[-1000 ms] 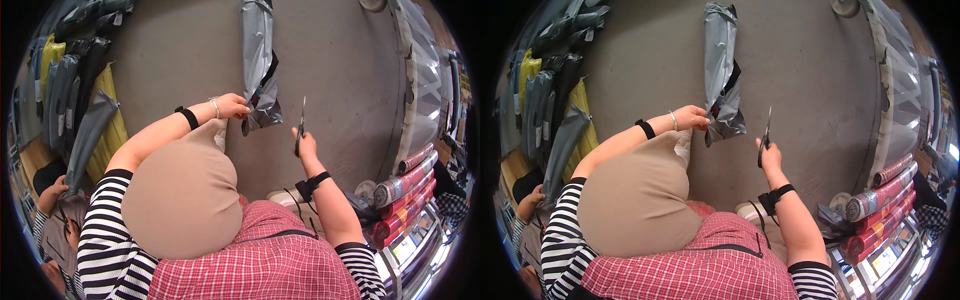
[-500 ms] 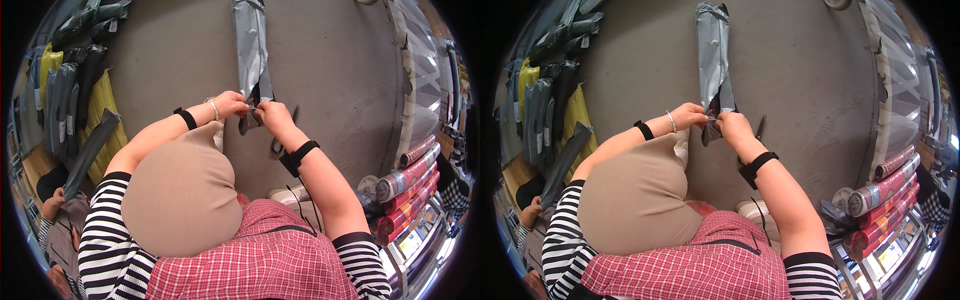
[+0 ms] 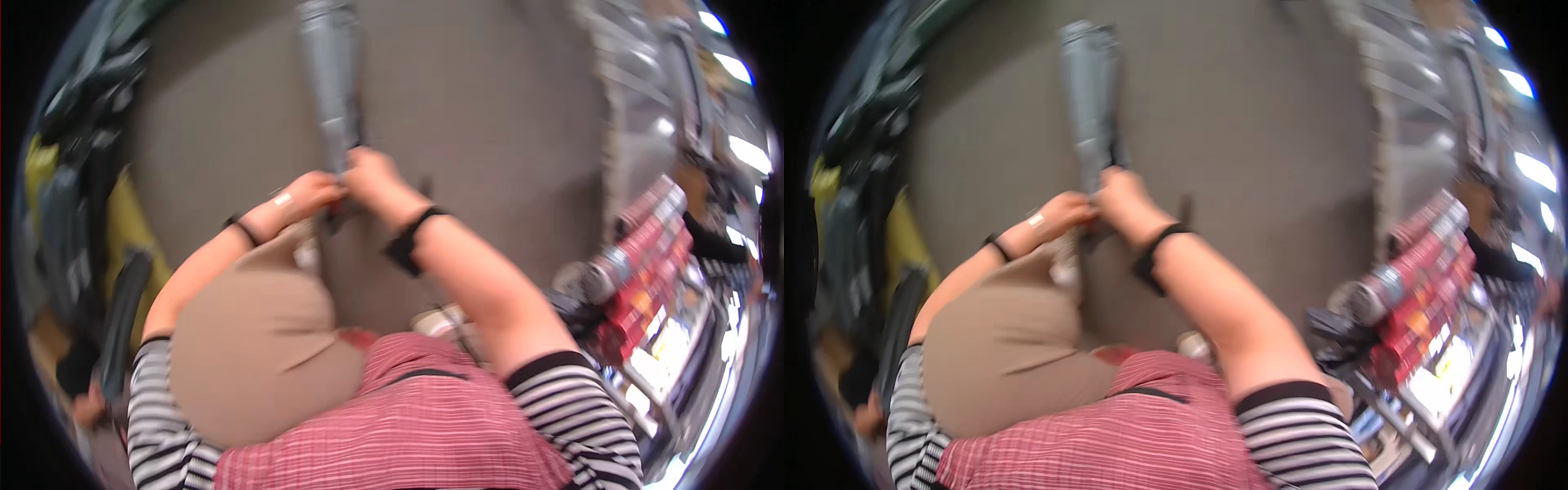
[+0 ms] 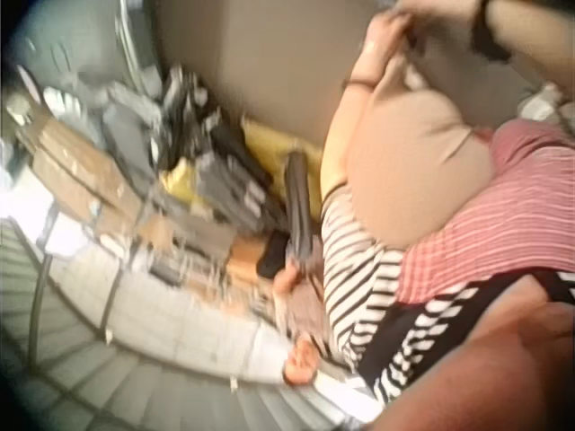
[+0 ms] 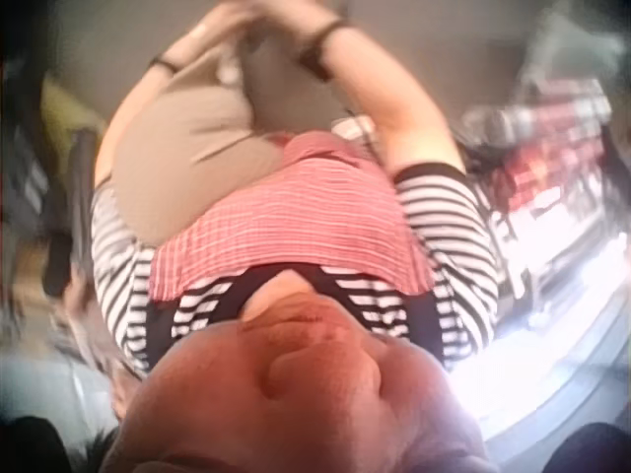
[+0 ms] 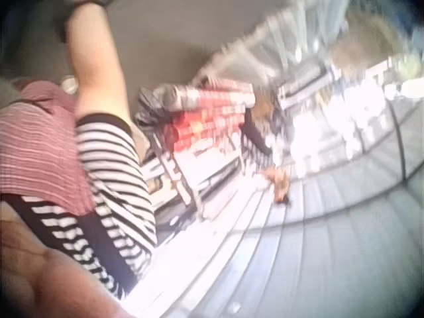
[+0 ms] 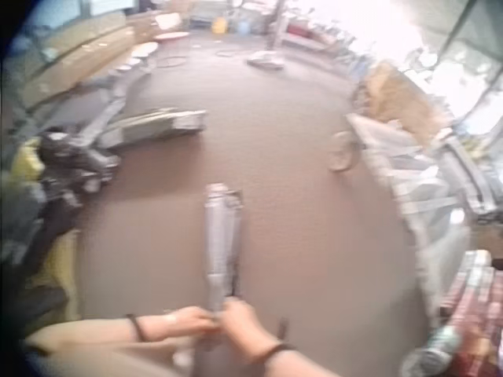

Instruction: Unpacking rolled products from plastic shipping mailers using scissors.

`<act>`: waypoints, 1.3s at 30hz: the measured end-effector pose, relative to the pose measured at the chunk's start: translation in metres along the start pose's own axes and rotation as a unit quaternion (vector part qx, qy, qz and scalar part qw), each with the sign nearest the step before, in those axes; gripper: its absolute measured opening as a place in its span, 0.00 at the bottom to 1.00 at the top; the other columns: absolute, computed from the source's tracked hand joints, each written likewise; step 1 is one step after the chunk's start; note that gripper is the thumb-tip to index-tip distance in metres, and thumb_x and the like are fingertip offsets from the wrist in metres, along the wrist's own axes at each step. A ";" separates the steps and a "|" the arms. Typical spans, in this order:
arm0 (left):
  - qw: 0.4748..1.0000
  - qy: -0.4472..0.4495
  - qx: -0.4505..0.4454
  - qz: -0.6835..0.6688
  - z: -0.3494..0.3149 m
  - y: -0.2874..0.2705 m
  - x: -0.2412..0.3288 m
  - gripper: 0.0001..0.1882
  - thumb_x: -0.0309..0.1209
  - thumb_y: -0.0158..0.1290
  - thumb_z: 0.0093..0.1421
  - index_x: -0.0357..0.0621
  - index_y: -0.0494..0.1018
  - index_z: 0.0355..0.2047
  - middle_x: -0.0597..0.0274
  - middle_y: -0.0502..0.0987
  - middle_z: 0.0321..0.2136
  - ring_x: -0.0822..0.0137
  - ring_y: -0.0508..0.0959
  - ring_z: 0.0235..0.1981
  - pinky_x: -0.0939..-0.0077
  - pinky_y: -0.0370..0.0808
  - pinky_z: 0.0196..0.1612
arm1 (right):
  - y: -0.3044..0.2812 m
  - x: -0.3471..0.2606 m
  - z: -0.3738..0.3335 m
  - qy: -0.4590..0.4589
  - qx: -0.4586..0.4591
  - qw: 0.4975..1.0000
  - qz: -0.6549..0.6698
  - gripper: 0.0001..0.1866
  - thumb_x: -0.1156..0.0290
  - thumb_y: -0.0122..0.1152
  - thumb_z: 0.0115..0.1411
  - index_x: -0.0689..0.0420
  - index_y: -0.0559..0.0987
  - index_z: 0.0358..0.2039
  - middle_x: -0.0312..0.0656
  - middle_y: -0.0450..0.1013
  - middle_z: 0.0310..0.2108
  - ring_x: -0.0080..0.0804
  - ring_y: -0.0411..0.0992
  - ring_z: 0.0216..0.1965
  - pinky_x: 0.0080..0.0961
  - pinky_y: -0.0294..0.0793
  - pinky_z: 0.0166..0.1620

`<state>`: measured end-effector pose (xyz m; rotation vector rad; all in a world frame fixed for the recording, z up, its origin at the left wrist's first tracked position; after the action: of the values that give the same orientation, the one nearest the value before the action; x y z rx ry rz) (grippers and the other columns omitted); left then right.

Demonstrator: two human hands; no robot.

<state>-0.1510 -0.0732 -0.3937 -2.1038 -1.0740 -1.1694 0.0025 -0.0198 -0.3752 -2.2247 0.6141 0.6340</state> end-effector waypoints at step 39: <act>0.848 -0.110 0.417 0.308 -0.012 -0.131 0.040 0.11 0.33 0.47 0.51 0.42 0.77 0.28 0.47 0.78 0.32 0.46 0.77 0.36 0.55 0.75 0.43 | -0.171 -0.041 -0.113 0.066 -0.141 0.983 0.101 0.14 0.65 0.64 0.48 0.62 0.76 0.31 0.41 0.73 0.21 0.30 0.73 0.22 0.27 0.71 0.26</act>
<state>-0.2520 0.0075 -0.3466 -1.6534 -0.6954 -0.0865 0.1015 0.0112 -0.1936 -2.5032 0.8728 0.7150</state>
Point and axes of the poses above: each hand's wrist, its own z-axis towards the middle knuckle, its own y-axis out of the palm, x = y × z, the point moved 3 cm from there along z, towards the middle knuckle
